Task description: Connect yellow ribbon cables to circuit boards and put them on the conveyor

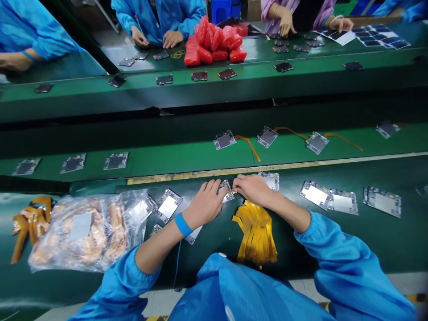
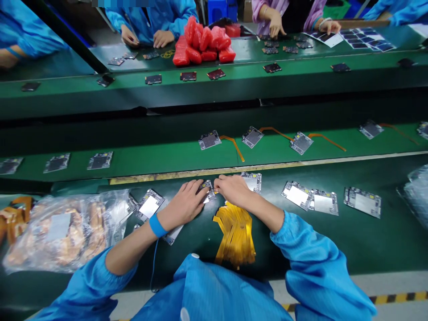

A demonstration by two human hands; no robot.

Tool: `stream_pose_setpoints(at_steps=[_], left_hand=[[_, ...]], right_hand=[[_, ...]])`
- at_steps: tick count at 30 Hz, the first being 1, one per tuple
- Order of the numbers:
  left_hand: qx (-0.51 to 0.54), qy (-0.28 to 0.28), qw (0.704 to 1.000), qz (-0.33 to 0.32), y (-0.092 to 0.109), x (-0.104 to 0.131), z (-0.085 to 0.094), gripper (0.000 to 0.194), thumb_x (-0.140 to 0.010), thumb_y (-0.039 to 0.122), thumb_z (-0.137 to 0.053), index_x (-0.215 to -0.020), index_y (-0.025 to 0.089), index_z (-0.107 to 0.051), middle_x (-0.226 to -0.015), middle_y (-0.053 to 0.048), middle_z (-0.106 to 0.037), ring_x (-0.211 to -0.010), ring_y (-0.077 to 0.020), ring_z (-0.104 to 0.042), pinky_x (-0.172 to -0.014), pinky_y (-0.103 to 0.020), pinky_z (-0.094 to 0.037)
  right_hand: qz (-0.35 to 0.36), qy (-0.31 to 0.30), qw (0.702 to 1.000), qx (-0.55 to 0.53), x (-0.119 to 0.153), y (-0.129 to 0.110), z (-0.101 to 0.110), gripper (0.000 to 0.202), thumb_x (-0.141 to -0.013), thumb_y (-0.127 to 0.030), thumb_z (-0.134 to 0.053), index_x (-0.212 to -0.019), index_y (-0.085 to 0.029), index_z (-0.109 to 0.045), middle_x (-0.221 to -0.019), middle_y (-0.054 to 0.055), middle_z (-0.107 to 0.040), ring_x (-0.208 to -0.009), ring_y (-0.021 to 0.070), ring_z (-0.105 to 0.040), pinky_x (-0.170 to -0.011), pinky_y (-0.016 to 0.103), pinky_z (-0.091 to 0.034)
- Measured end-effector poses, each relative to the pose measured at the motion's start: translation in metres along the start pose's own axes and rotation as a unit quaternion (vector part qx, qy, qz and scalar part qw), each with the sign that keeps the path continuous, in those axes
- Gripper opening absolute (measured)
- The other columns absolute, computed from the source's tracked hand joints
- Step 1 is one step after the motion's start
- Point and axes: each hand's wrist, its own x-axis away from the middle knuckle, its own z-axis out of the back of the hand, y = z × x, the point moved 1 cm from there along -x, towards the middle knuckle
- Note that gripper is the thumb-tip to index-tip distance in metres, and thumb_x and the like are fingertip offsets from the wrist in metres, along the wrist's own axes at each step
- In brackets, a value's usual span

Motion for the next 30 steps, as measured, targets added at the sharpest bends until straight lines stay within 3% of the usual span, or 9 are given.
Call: stream_pose_setpoints(at_steps=[4,8,10,12,15,17,20,23,30], left_hand=[[0.007,-0.017,1.0,0.021,-0.001,-0.001,0.003,0.042,-0.09,0.018,-0.059,-0.132,0.012,-0.059,-0.13,-0.021,-0.058,-0.117,-0.0362,-0.054,-0.098,-0.05,-0.046],[0.021,-0.008,1.0,-0.004,-0.007,-0.002,0.007,0.054,-0.084,0.019,-0.064,-0.137,0.012,-0.056,-0.129,-0.02,-0.058,-0.117,-0.0359,-0.053,-0.099,-0.049,-0.046],[0.026,0.016,1.0,-0.006,-0.018,-0.002,0.013,0.054,-0.085,0.021,-0.063,-0.138,0.013,-0.055,-0.13,-0.02,-0.058,-0.118,-0.0353,-0.053,-0.1,-0.049,-0.045],[0.024,0.053,0.998,0.032,-0.037,-0.001,0.024,0.053,-0.086,0.023,-0.062,-0.138,0.014,-0.054,-0.129,-0.019,-0.059,-0.116,-0.035,-0.054,-0.097,-0.048,-0.046],[-0.016,0.129,0.971,0.198,-0.075,0.006,0.042,0.059,-0.088,0.027,-0.062,-0.144,0.012,-0.049,-0.132,-0.024,-0.056,-0.117,-0.0393,-0.054,-0.092,-0.051,-0.047],[-0.04,0.156,0.951,0.263,-0.095,0.014,0.048,0.06,-0.091,0.031,-0.061,-0.146,0.012,-0.047,-0.141,-0.026,-0.051,-0.126,-0.0432,-0.051,-0.094,-0.054,-0.047],[-0.04,0.134,0.955,0.263,-0.107,0.031,0.046,0.047,-0.095,0.035,-0.057,-0.138,0.016,-0.056,-0.139,-0.022,-0.057,-0.126,-0.0417,-0.054,-0.095,-0.053,-0.049],[-0.018,0.086,0.968,0.236,-0.102,0.053,0.035,0.037,-0.097,0.037,-0.053,-0.127,0.019,-0.064,-0.125,-0.017,-0.065,-0.117,-0.037,-0.06,-0.093,-0.05,-0.052],[-0.017,0.014,0.964,0.264,-0.086,0.102,0.015,0.043,-0.092,0.044,-0.056,-0.125,0.017,-0.064,-0.122,-0.018,-0.066,-0.111,-0.0375,-0.064,-0.091,-0.05,-0.056]], right_hand=[[-0.024,0.089,0.99,-0.106,0.006,0.009,-0.008,0.014,-0.104,-0.027,-0.056,-0.1,-0.022,-0.069,-0.105,0.005,-0.074,-0.088,0.019,-0.067,-0.074,0.028,-0.04],[-0.03,0.207,0.955,-0.208,0.017,0.02,-0.006,0.021,-0.105,-0.033,-0.05,-0.098,-0.022,-0.066,-0.096,0.005,-0.073,-0.089,0.02,-0.067,-0.078,0.03,-0.045],[-0.04,0.244,0.941,-0.232,0.024,0.025,-0.003,0.024,-0.105,-0.037,-0.05,-0.097,-0.022,-0.066,-0.091,0.005,-0.072,-0.083,0.0196,-0.066,-0.075,0.03,-0.046],[-0.059,0.256,0.934,-0.243,0.031,0.029,-0.002,0.023,-0.103,-0.041,-0.054,-0.099,-0.022,-0.067,-0.089,0.004,-0.072,-0.077,0.0186,-0.065,-0.071,0.03,-0.045],[-0.068,0.219,0.948,-0.222,0.041,0.03,-0.004,0.021,-0.097,-0.042,-0.064,-0.099,-0.022,-0.069,-0.087,0.003,-0.072,-0.072,0.0175,-0.064,-0.067,0.029,-0.044],[-0.06,0.165,0.968,-0.179,0.048,0.027,-0.006,0.018,-0.094,-0.04,-0.068,-0.097,-0.022,-0.071,-0.087,0.003,-0.073,-0.075,0.018,-0.066,-0.068,0.028,-0.043],[-0.069,0.08,0.988,-0.109,0.056,0.021,-0.012,0.016,-0.093,-0.038,-0.072,-0.099,-0.024,-0.074,-0.095,0.003,-0.076,-0.084,0.0199,-0.069,-0.069,0.028,-0.043],[-0.095,0.032,0.993,-0.063,0.06,0.018,-0.018,0.016,-0.091,-0.038,-0.075,-0.099,-0.024,-0.074,-0.103,0.004,-0.077,-0.087,0.0211,-0.07,-0.068,0.029,-0.041],[-0.087,0.022,0.992,-0.088,0.065,0.02,-0.021,0.016,-0.097,-0.036,-0.066,-0.087,-0.025,-0.071,-0.092,0.002,-0.077,-0.085,0.0217,-0.071,-0.067,0.029,-0.039]])
